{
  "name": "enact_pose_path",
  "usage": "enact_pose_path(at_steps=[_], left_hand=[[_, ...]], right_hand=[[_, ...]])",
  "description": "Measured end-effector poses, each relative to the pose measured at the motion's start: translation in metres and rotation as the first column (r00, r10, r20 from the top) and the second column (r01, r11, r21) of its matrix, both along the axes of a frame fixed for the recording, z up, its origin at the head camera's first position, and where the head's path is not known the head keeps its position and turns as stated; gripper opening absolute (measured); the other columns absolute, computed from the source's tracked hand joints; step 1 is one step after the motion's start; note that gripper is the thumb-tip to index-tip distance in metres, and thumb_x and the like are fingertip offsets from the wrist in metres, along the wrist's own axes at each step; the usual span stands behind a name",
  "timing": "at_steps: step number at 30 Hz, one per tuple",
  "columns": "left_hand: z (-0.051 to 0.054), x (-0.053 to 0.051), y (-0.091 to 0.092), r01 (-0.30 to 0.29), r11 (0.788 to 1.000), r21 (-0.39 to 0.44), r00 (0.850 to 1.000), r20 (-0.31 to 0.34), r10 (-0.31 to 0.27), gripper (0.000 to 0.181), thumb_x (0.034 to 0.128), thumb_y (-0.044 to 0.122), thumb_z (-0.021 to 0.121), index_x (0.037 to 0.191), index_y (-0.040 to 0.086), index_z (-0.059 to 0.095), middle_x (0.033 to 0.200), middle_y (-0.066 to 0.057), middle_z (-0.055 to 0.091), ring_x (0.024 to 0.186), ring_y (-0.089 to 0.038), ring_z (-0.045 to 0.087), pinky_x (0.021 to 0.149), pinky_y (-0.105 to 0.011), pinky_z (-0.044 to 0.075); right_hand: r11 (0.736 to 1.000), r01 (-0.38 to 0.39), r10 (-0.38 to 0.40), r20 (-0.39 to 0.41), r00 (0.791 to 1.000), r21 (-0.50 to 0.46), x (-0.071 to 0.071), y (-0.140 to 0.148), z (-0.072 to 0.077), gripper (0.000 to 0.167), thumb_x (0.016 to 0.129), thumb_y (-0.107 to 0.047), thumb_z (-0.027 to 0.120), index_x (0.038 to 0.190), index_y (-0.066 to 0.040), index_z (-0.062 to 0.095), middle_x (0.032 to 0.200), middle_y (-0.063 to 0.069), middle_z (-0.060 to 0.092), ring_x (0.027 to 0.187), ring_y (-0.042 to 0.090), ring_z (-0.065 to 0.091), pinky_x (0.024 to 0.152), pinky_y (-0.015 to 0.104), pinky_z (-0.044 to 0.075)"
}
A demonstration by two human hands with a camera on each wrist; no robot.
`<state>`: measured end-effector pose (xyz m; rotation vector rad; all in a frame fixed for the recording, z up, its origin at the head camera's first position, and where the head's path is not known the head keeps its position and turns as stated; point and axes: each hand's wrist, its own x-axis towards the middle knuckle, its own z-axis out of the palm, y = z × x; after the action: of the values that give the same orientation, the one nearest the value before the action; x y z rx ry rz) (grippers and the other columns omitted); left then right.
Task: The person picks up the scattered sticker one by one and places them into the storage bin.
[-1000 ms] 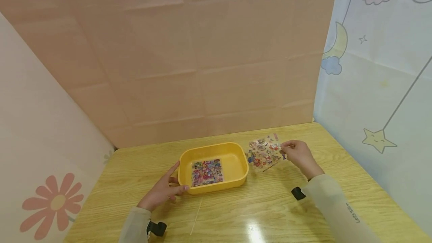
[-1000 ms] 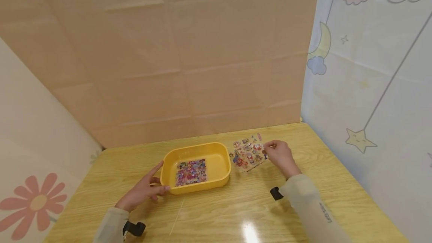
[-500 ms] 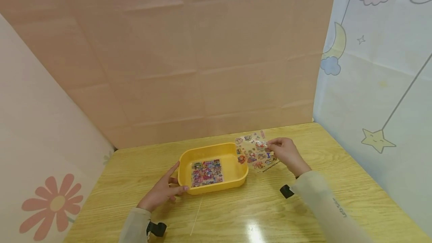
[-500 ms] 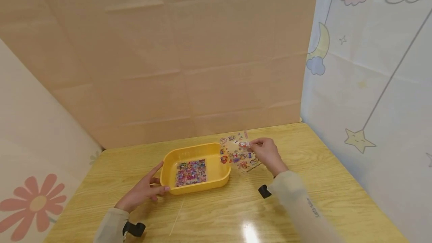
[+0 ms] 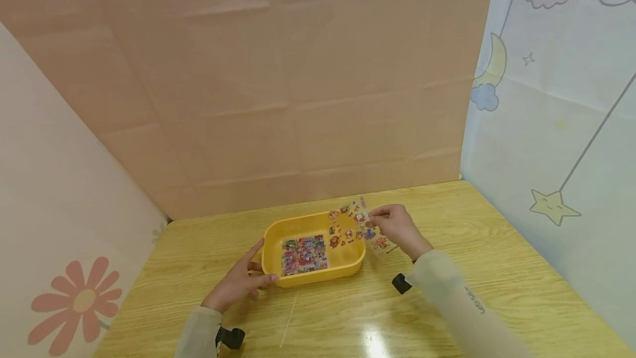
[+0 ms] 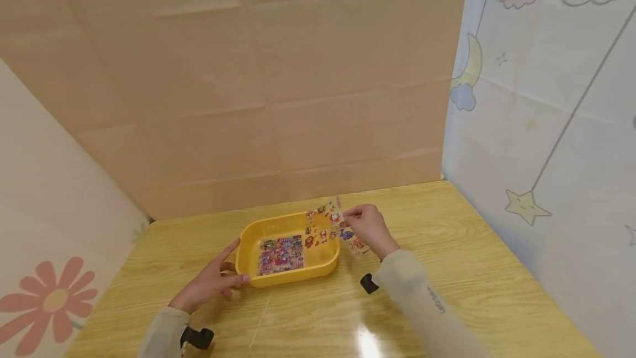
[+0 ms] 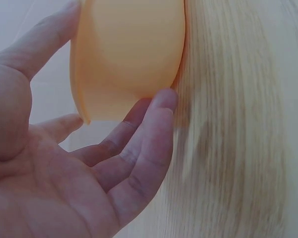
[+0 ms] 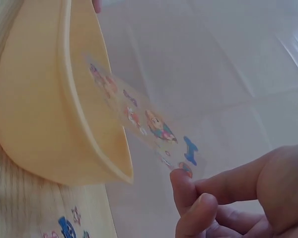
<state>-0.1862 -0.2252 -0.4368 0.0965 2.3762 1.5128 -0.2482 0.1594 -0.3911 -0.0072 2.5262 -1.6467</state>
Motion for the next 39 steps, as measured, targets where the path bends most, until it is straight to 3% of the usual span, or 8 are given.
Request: enact_pose_path(at_steps=[5,14,25,31,35,39], left_hand=[[0.001,0.001,0.002,-0.006,1.0,-0.013,1.0,-0.003,0.005,0.104,0.0861,0.034,0.081,0.163,0.023,0.011,0.116,-0.02,0.057,0.082,-0.026,0.067,0.064,-0.04,0.057],[0.002,0.005,0.009,-0.026,0.999,-0.029,1.0,0.0,0.026,0.102,0.087,0.033,0.08,0.163,0.024,0.012,0.116,-0.02,0.056,0.084,-0.026,0.067,0.065,-0.04,0.057],[0.001,0.012,0.017,-0.034,0.999,-0.027,0.999,-0.001,0.034,0.101,0.0885,0.031,0.079,0.163,0.024,0.011,0.117,-0.022,0.055,0.075,-0.025,0.062,0.065,-0.04,0.057],[0.003,0.013,0.019,-0.032,0.999,-0.028,0.999,0.007,0.032,0.1,0.0895,0.03,0.078,0.163,0.024,0.01,0.117,-0.021,0.056,0.082,-0.026,0.065,0.065,-0.04,0.057],[0.004,0.013,0.019,-0.035,0.999,-0.032,0.999,0.01,0.036,0.1,0.0896,0.03,0.078,0.163,0.025,0.01,0.117,-0.021,0.055,0.077,-0.025,0.063,0.065,-0.04,0.057],[0.005,0.013,0.019,-0.038,0.998,-0.041,0.999,0.007,0.038,0.1,0.0894,0.031,0.078,0.163,0.025,0.011,0.117,-0.021,0.056,0.07,-0.024,0.06,0.064,-0.039,0.057]], right_hand=[[1.0,-0.013,0.013,0.002,1.0,0.002,-0.001,-0.013,-0.004,0.023,0.102,-0.008,0.052,0.117,0.002,0.066,0.101,0.012,0.075,0.081,0.02,0.064,0.06,0.032,0.048],[0.999,-0.052,0.052,0.012,0.999,0.004,0.002,-0.033,-0.01,0.02,0.101,-0.01,0.057,0.113,-0.003,0.07,0.097,0.008,0.075,0.105,0.032,0.066,0.075,0.037,0.052],[0.995,-0.104,0.104,0.01,0.995,-0.01,0.008,-0.049,-0.015,0.019,0.1,-0.008,0.057,0.111,-0.001,0.071,0.095,0.009,0.075,0.102,0.031,0.068,0.08,0.043,0.056],[0.99,-0.138,0.139,0.03,0.99,-0.014,0.011,-0.054,-0.018,0.021,0.1,-0.005,0.054,0.114,0.002,0.069,0.1,0.014,0.074,0.103,0.033,0.067,0.084,0.045,0.055],[0.986,-0.169,0.169,0.023,0.985,0.007,0.011,-0.057,-0.019,0.023,0.099,-0.004,0.055,0.117,0.002,0.068,0.098,0.013,0.075,0.097,0.032,0.068,0.071,0.037,0.054],[0.982,-0.183,0.182,0.025,0.983,0.04,0.012,-0.062,-0.022,0.023,0.097,-0.003,0.057,0.117,0.001,0.067,0.091,0.008,0.075,0.083,0.029,0.067,0.057,0.029,0.044]])
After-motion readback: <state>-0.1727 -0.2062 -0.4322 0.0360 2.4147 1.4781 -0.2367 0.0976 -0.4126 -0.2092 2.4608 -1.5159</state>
